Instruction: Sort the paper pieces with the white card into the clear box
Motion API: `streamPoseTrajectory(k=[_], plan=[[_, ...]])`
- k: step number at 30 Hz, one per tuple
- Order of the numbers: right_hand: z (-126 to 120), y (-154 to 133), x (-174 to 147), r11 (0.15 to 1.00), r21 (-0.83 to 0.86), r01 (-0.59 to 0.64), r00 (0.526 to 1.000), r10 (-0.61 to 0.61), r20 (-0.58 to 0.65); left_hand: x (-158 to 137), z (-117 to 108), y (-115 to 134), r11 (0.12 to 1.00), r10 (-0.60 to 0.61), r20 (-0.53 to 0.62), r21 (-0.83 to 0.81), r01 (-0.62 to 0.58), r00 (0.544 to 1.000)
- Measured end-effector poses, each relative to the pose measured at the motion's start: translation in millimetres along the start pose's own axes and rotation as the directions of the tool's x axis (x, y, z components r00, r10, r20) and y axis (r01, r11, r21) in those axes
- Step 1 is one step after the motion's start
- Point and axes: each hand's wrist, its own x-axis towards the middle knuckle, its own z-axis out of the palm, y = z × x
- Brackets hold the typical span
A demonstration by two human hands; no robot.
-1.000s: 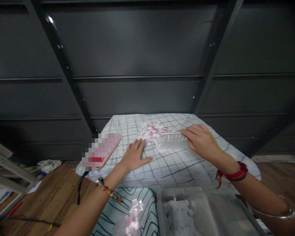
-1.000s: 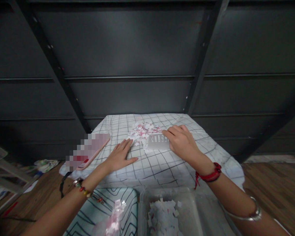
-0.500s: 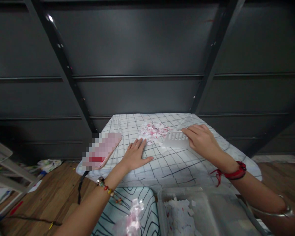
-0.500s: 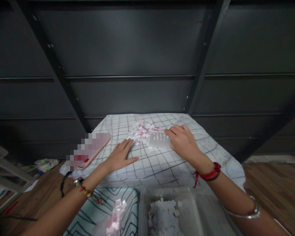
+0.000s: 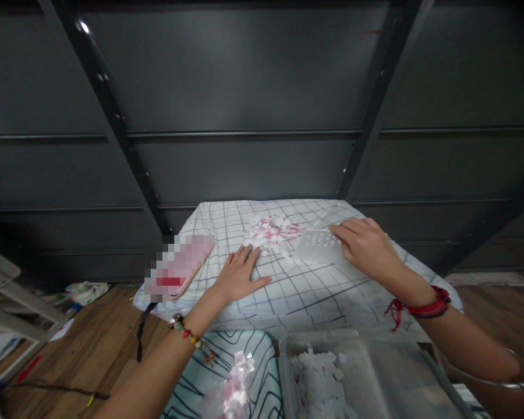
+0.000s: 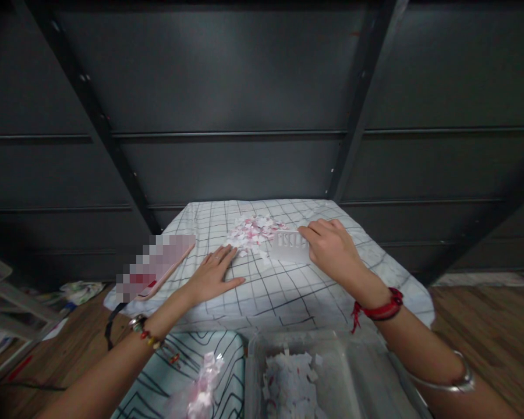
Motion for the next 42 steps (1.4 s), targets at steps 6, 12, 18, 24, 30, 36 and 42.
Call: streamPoseTrajectory(k=[6,12,18,24,30,36,42], plan=[[2.5,-4.0,2.3,0.999,0.035,0.001,0.998,0.001,-0.055,0.5,0.7,-0.2,1.000,0.003,-0.008,0.010,-0.003,1.000],[6.5,-8.7,6.1,1.000,-0.004,0.017,1.000,-0.017,-0.023,0.4,1.5,-2.0,1.000,0.002,-0.001,0.011,-0.002,1.000],[5.6,-5.3,4.0,0.998,-0.058,-0.026,0.999,0.027,0.029,0.1,0.7,-1.3,1.000,0.006,-0.006,0.007,-0.006,1.000],[5.9,-3.5,3.7,0.995,-0.088,-0.039,0.997,0.045,0.066,0.5,0.1,0.3,0.999,-0.001,0.001,0.036,0.001,1.000],[3.7,-5.2,5.7,0.996,-0.071,-0.060,0.996,0.064,0.055,0.5,0.3,-0.2,1.000,0.002,-0.007,0.020,-0.002,1.000],[3.1,-7.9,6.1,0.997,-0.060,-0.047,0.998,0.050,0.050,0.5,-0.4,-0.1,1.000,0.003,-0.009,0.000,-0.003,1.000],[4.1,-9.5,5.8,1.000,0.015,-0.003,0.999,0.002,0.042,0.0,-0.4,-1.2,0.999,0.019,-0.039,-0.050,-0.021,0.999]])
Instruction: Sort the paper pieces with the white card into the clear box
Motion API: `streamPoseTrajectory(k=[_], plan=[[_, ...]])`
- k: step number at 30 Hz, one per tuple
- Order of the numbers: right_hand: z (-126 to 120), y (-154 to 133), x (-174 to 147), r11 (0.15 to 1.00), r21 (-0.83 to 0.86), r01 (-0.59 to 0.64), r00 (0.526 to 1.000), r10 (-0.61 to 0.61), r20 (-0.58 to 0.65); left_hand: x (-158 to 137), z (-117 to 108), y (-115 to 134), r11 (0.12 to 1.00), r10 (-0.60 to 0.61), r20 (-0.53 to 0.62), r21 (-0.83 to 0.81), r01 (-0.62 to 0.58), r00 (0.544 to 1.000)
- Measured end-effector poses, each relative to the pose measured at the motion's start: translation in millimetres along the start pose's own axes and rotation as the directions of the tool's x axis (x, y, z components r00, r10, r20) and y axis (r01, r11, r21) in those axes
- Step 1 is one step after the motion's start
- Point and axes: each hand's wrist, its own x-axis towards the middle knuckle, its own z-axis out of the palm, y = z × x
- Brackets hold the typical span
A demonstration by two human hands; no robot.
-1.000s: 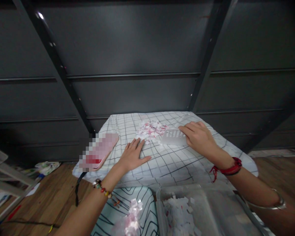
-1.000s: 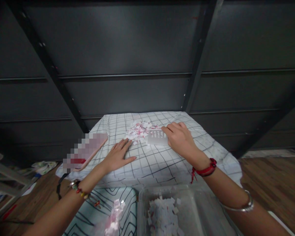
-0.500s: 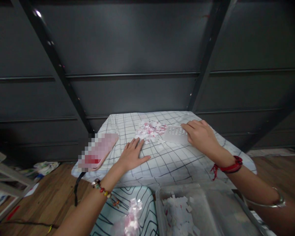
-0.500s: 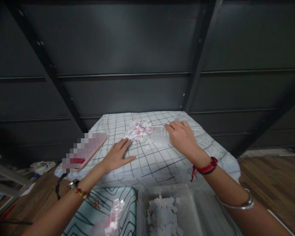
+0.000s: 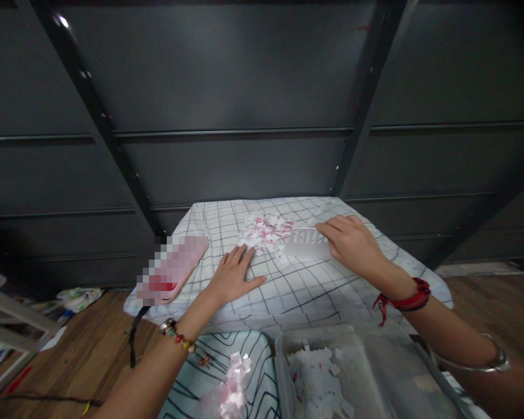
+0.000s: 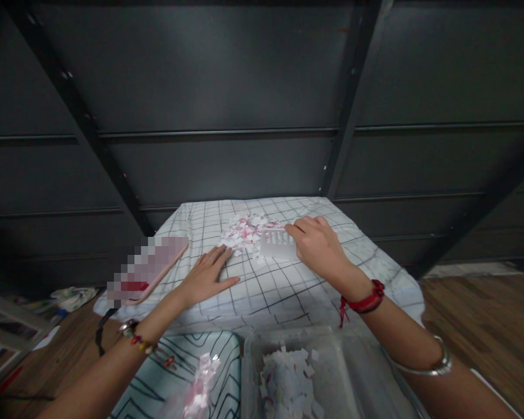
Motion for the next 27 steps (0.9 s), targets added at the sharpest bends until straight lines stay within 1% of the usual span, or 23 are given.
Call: streamPoseTrajectory(k=[3,8,12,16,19,22,27], plan=[[0.0,-2.1,1.9,0.998,0.041,0.040,0.999,-0.039,-0.037,0.6,1.1,-1.4,1.000,0.001,-0.004,0.001,-0.001,1.000],[-1.9,-0.9,4.1,0.999,0.026,0.024,0.998,-0.022,-0.066,1.2,2.0,-1.7,1.000,-0.004,0.006,0.010,0.004,1.000],[-2.6,0.2,1.7,0.998,0.029,0.047,0.998,-0.045,-0.050,0.9,1.1,-0.5,1.000,-0.007,0.015,0.029,0.007,1.000],[-3.2,-5.5,1.6,0.995,0.059,0.084,0.996,-0.081,-0.038,0.8,1.5,-1.4,1.000,-0.004,0.008,0.029,0.003,1.000],[-4.9,-10.6,5.4,0.989,0.069,0.131,0.988,-0.124,-0.094,1.0,2.6,-3.1,1.000,0.003,-0.003,0.023,-0.003,1.000],[-6.6,-13.0,9.7,0.991,0.051,0.125,0.983,-0.117,-0.139,1.1,2.9,-3.2,1.000,0.002,-0.002,0.028,-0.002,1.000],[-7.3,-14.7,11.5,0.988,0.063,0.138,0.985,-0.130,-0.111,0.6,2.0,-0.8,1.000,-0.006,-0.018,-0.007,0.005,1.000]])
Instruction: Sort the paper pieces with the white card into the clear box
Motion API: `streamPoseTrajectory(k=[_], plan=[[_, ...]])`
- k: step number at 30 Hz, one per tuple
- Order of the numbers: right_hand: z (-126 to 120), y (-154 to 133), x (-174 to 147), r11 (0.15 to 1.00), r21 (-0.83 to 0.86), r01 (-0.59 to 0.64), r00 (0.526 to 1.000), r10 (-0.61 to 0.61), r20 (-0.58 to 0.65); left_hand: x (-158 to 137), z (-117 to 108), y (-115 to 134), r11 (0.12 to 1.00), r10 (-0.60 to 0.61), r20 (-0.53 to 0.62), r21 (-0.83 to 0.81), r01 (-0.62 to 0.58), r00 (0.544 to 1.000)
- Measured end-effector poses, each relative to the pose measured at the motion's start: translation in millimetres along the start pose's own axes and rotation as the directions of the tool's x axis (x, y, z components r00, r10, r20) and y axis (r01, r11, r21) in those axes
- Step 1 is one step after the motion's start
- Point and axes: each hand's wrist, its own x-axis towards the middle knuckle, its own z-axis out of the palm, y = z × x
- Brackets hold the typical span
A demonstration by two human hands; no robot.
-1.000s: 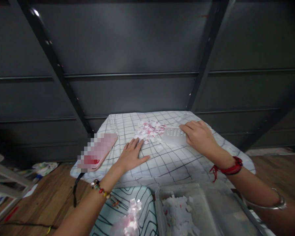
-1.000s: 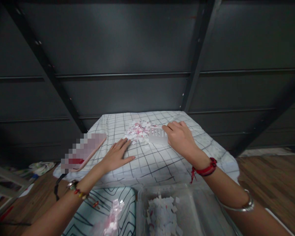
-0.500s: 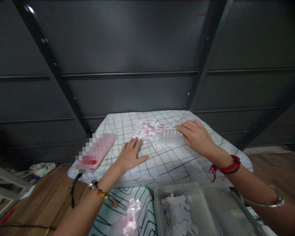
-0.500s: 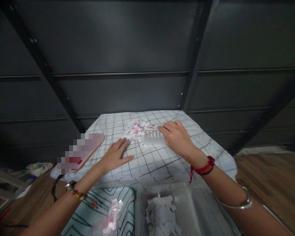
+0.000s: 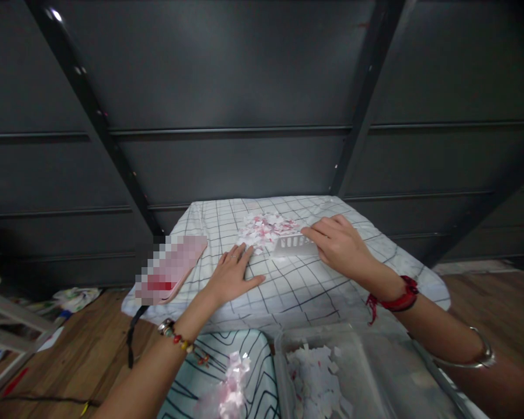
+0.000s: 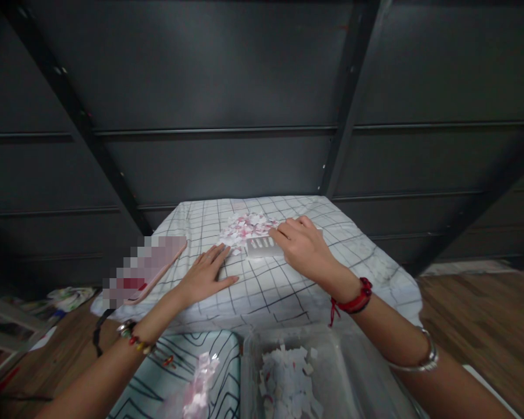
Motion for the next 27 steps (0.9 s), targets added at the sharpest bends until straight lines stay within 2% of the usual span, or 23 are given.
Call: streamPoseTrajectory(k=[6,12,18,21,27], plan=[[-7.9,-8.3,1.9,0.994,0.093,0.060,0.997,-0.054,-0.058,-0.6,-4.0,-2.3,0.999,0.007,0.016,-0.044,-0.006,1.000],[-14.8,-15.0,4.5,0.990,0.137,0.029,0.998,-0.022,-0.053,-11.9,-9.1,-10.5,0.985,0.047,-0.019,-0.168,-0.050,0.999],[-13.1,-23.4,4.5,0.983,0.181,0.031,0.999,-0.024,-0.040,-30.0,-15.6,-14.9,0.988,0.030,0.053,-0.150,-0.022,0.998],[-15.1,-25.4,5.0,0.974,0.222,0.034,0.997,-0.019,-0.071,-36.6,-20.2,-17.3,0.991,0.008,0.090,-0.137,0.005,0.996],[-15.5,-26.7,4.0,0.982,0.186,0.011,0.995,0.006,-0.095,-50.4,-23.2,-27.1,0.995,0.010,0.121,-0.096,0.002,0.993]])
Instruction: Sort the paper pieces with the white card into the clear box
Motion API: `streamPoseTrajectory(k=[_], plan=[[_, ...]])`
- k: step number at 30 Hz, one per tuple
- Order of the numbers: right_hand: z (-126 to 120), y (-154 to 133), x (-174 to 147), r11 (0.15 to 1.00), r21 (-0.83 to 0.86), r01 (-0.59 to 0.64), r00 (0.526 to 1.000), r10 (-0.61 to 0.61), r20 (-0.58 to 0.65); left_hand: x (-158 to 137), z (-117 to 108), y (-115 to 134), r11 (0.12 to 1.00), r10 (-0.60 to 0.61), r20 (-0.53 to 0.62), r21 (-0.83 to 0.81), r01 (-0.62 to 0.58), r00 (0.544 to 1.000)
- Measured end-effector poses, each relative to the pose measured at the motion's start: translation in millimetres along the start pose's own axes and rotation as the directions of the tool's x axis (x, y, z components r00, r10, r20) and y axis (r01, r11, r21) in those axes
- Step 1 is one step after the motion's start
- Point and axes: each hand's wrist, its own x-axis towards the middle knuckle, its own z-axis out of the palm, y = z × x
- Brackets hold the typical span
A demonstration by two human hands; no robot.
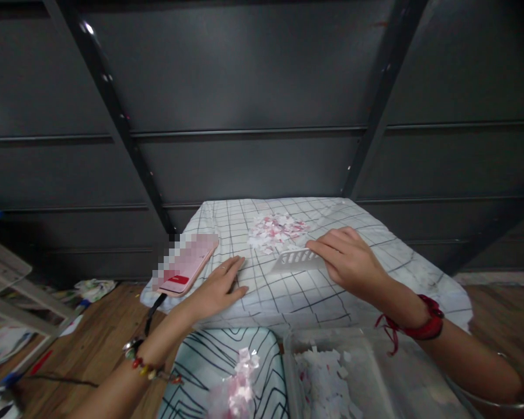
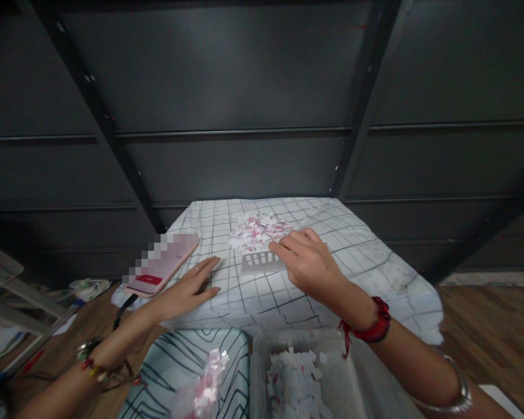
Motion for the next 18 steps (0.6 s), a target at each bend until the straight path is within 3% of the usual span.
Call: streamPoseTrajectory(k=[6,11,18], plan=[[2.0,-10.4,1.5,0.997,0.078,0.011,1.000,-0.011,-0.001,-13.4,-2.8,-3.6,0.993,0.019,0.027,0.115,-0.022,0.999],[1.9,-14.0,5.3,1.000,0.002,0.015,1.000,-0.015,-0.011,-19.3,-6.5,-4.5,0.978,0.010,0.136,0.204,-0.037,0.991],[-14.0,-35.8,12.8,0.996,0.089,0.013,0.996,-0.021,0.089,-19.8,-7.3,-2.9,0.963,-0.019,0.202,0.266,-0.036,0.979]])
